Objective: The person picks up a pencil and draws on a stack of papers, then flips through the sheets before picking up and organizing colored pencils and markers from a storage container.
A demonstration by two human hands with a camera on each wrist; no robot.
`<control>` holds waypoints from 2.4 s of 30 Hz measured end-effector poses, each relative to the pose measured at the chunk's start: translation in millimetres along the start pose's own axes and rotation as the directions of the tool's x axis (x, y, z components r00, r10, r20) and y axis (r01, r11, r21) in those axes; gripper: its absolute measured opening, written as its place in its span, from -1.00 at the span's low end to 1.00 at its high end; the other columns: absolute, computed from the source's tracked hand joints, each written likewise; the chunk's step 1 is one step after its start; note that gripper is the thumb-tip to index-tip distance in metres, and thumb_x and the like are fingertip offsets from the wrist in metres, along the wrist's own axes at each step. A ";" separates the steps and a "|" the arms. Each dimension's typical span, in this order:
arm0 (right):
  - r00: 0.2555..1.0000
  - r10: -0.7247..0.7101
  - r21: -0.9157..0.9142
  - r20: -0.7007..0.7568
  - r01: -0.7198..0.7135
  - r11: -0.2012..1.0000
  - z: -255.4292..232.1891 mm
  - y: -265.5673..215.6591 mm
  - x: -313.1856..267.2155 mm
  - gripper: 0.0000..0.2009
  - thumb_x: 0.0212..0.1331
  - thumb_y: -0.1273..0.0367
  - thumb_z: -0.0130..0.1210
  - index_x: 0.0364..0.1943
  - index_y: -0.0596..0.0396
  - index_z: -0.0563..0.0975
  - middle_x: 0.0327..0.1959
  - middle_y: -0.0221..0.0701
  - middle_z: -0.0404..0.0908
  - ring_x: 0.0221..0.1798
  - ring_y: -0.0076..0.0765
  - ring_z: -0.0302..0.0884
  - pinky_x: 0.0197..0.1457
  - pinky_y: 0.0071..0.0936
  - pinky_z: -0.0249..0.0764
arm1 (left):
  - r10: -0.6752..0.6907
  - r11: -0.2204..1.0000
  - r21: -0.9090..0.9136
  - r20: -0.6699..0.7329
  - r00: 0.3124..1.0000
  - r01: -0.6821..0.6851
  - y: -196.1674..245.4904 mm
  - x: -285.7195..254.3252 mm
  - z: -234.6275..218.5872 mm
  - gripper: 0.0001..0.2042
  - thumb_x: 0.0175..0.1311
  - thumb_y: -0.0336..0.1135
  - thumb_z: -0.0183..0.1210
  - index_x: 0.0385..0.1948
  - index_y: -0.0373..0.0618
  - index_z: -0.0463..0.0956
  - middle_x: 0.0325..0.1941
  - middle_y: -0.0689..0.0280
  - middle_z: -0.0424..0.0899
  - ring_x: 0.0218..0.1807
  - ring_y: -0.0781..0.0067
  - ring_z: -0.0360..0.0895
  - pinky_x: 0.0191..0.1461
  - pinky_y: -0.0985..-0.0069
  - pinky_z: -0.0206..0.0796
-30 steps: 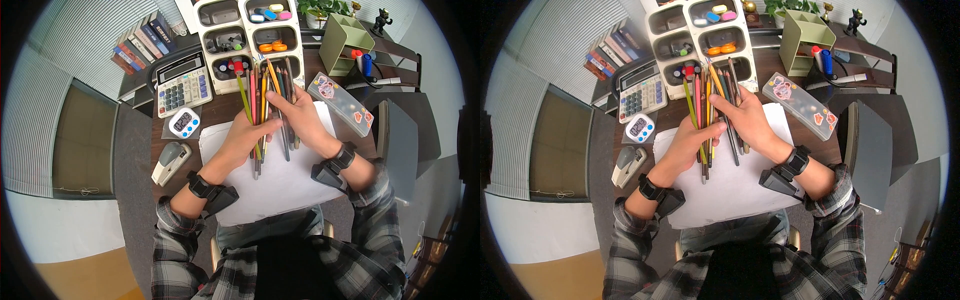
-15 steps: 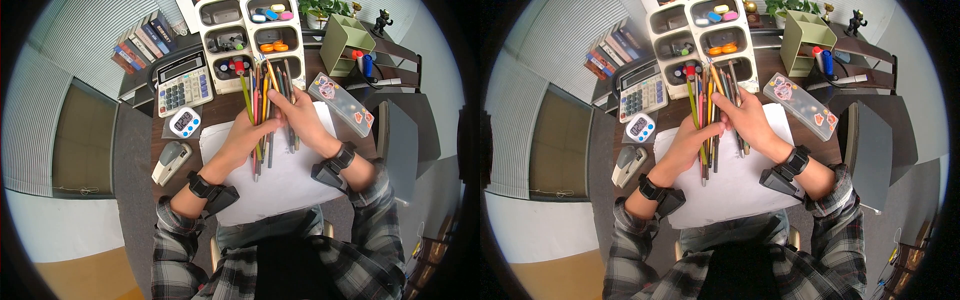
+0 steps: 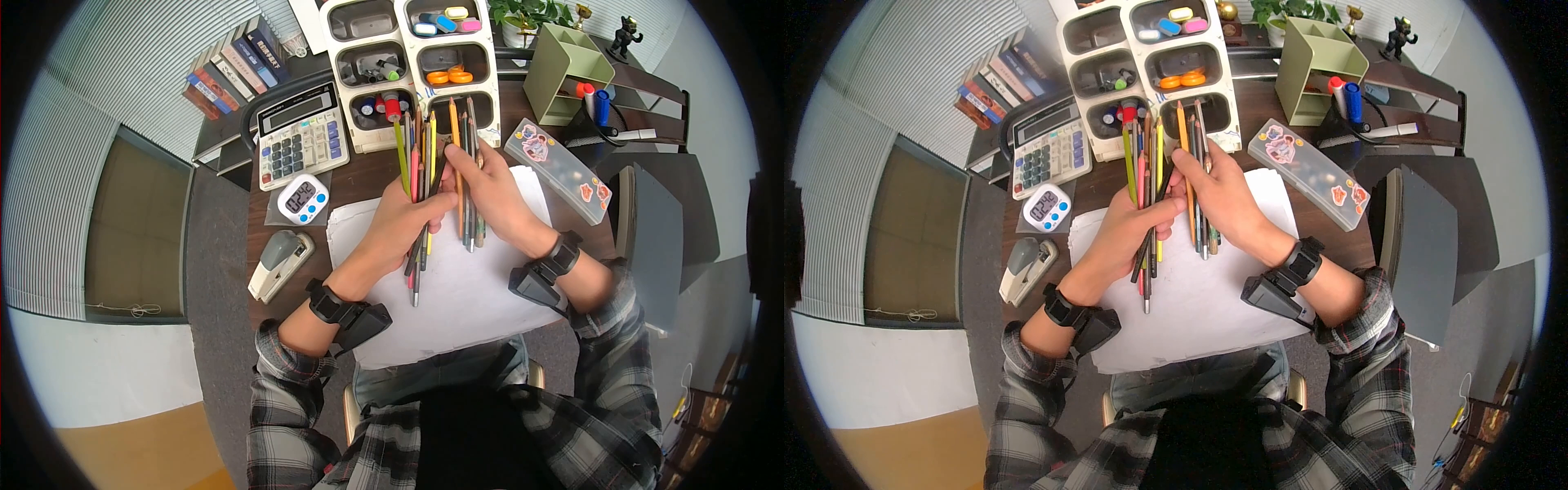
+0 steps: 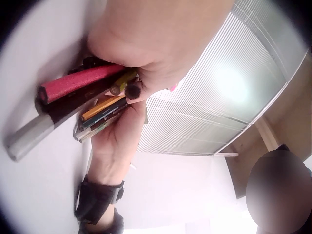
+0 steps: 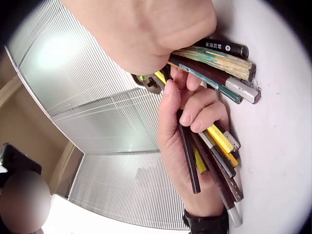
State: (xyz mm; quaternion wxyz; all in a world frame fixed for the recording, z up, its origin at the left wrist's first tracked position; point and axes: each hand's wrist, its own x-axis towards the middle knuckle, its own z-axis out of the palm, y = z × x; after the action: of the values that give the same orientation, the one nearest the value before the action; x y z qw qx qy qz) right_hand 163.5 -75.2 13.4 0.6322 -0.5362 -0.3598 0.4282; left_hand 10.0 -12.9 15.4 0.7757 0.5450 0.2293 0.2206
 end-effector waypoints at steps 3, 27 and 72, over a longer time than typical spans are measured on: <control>1.000 0.007 -0.003 0.013 -0.007 1.000 -0.5 -2.4 -1.3 -0.73 0.44 0.23 0.06 -0.14 0.21 0.47 -0.44 -0.45 0.57 -0.47 -0.62 0.51 -0.36 -0.59 0.47 | -0.007 1.000 0.002 0.009 1.000 0.007 -0.3 0.0 -1.0 -0.75 0.28 -0.39 0.26 -0.04 -0.16 0.49 -0.23 0.41 0.54 -0.37 0.67 0.41 -0.36 0.66 0.25; 1.000 -0.005 0.064 0.001 0.005 0.998 2.8 -5.0 -3.9 -0.79 0.36 0.28 0.20 -0.18 0.15 0.54 -0.42 -0.56 0.61 -0.43 -0.78 0.50 -0.41 -0.75 0.42 | 0.039 0.999 0.018 -0.048 0.998 -0.039 -4.6 3.4 -2.1 -0.71 0.32 -0.41 0.18 0.01 -0.39 0.50 -0.05 0.17 0.64 -0.06 0.42 0.64 0.11 0.46 0.51; 1.000 -0.007 -0.109 0.031 0.010 0.994 -2.8 4.7 -2.4 -0.65 0.44 0.16 0.07 -0.22 0.24 0.57 -0.49 -0.51 0.54 -0.42 -0.69 0.39 -0.35 -0.60 0.38 | -0.009 1.000 -0.002 -0.086 0.996 0.009 0.5 1.0 -0.8 -0.72 0.24 -0.39 0.29 -0.05 -0.21 0.50 -0.21 0.34 0.62 -0.26 0.60 0.55 -0.24 0.60 0.41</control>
State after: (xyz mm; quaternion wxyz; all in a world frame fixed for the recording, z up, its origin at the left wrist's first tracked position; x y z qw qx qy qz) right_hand 164.4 -78.2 8.3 0.5981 -0.5621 -0.3944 0.4133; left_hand 10.3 -11.5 15.6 0.7666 0.5332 0.2648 0.2404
